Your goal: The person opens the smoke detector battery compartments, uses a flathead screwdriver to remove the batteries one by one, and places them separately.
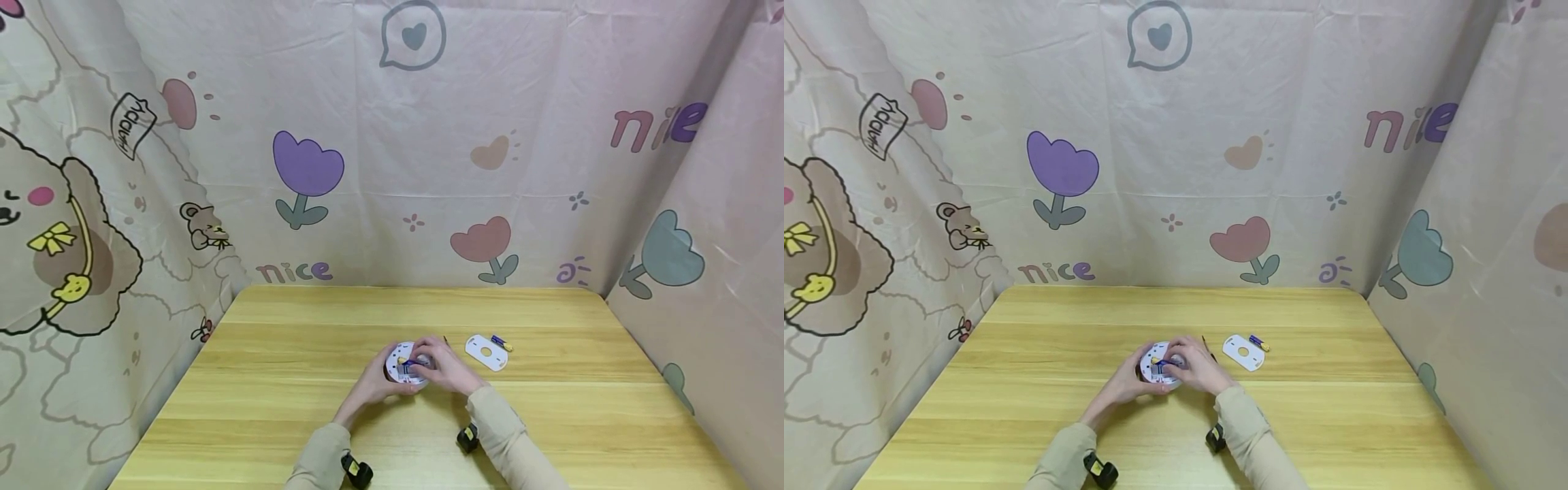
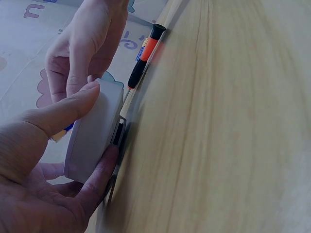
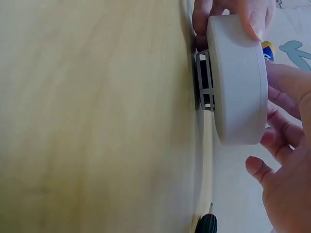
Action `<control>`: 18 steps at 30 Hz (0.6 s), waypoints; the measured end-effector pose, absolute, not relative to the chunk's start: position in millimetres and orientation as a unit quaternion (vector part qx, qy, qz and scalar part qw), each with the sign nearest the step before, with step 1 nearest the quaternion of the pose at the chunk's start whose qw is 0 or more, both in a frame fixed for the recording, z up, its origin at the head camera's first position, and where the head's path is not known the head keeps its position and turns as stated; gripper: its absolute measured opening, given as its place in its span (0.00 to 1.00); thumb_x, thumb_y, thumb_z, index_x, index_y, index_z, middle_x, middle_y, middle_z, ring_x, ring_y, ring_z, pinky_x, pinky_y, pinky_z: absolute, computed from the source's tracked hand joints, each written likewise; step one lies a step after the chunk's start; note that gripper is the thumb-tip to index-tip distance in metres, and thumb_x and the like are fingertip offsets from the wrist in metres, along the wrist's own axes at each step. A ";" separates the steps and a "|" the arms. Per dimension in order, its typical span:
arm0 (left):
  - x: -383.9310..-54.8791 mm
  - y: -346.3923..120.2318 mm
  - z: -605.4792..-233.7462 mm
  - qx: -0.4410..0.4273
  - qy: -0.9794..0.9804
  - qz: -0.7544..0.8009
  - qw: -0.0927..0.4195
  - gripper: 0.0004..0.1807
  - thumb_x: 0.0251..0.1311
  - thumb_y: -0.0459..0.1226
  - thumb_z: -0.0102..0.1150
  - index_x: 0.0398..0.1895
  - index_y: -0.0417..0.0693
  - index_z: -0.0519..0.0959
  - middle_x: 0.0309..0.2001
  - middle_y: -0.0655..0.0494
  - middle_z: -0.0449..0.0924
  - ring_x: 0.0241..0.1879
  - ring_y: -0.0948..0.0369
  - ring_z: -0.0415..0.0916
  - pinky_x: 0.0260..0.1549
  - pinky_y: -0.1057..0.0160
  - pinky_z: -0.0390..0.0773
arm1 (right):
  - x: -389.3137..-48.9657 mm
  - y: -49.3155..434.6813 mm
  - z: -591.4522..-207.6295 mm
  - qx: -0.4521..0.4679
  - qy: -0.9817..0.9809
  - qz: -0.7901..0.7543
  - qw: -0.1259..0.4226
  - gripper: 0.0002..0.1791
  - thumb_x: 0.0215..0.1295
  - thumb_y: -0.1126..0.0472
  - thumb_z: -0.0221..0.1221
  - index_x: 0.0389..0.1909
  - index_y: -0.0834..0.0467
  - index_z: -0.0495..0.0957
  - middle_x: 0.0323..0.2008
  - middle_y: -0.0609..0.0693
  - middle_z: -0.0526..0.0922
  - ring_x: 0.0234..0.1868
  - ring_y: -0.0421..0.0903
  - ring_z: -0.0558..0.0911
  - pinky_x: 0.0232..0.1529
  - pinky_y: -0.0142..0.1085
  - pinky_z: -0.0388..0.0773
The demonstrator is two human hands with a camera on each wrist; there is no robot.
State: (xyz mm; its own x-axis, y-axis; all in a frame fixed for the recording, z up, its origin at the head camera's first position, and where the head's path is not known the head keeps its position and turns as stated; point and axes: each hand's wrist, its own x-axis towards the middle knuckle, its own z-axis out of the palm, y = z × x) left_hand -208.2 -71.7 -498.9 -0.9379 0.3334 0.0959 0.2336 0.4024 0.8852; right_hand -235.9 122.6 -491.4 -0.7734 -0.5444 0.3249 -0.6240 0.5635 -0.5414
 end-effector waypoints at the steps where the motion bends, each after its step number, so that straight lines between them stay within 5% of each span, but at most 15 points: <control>1: -208.3 -71.7 -498.9 0.169 0.836 0.519 0.047 0.55 0.33 0.46 0.73 0.66 0.40 0.53 0.59 0.40 0.65 0.56 0.48 0.66 0.57 0.46 0.65 | -235.7 122.9 -491.4 0.329 -0.881 0.336 0.059 0.05 0.55 0.55 0.60 0.33 0.47 0.77 0.45 0.41 0.74 0.51 0.39 0.70 0.55 0.41 0.70; 9: -208.7 -71.2 -498.6 0.158 0.846 0.507 0.053 0.56 0.32 0.47 0.73 0.66 0.43 0.53 0.60 0.41 0.64 0.57 0.47 0.64 0.57 0.43 0.64 | -232.3 126.7 -492.0 0.322 -0.874 0.359 0.062 0.06 0.57 0.56 0.58 0.37 0.48 0.76 0.46 0.44 0.74 0.52 0.41 0.71 0.56 0.42 0.71; 18: -209.1 -71.7 -498.0 0.153 0.842 0.515 0.058 0.57 0.31 0.47 0.74 0.66 0.43 0.52 0.62 0.40 0.62 0.58 0.45 0.63 0.58 0.41 0.61 | -230.8 132.6 -489.8 0.296 -0.874 0.382 0.041 0.06 0.59 0.55 0.56 0.38 0.47 0.74 0.40 0.40 0.76 0.42 0.38 0.73 0.44 0.35 0.75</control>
State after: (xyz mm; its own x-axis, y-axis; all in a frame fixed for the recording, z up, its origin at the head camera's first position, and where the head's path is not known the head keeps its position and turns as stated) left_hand -209.1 -71.7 -498.0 -0.9463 0.3175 0.0604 0.1985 0.4233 0.8840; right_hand -230.8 132.6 -489.8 -0.8213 -0.4868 0.2975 -0.5490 0.5322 -0.6445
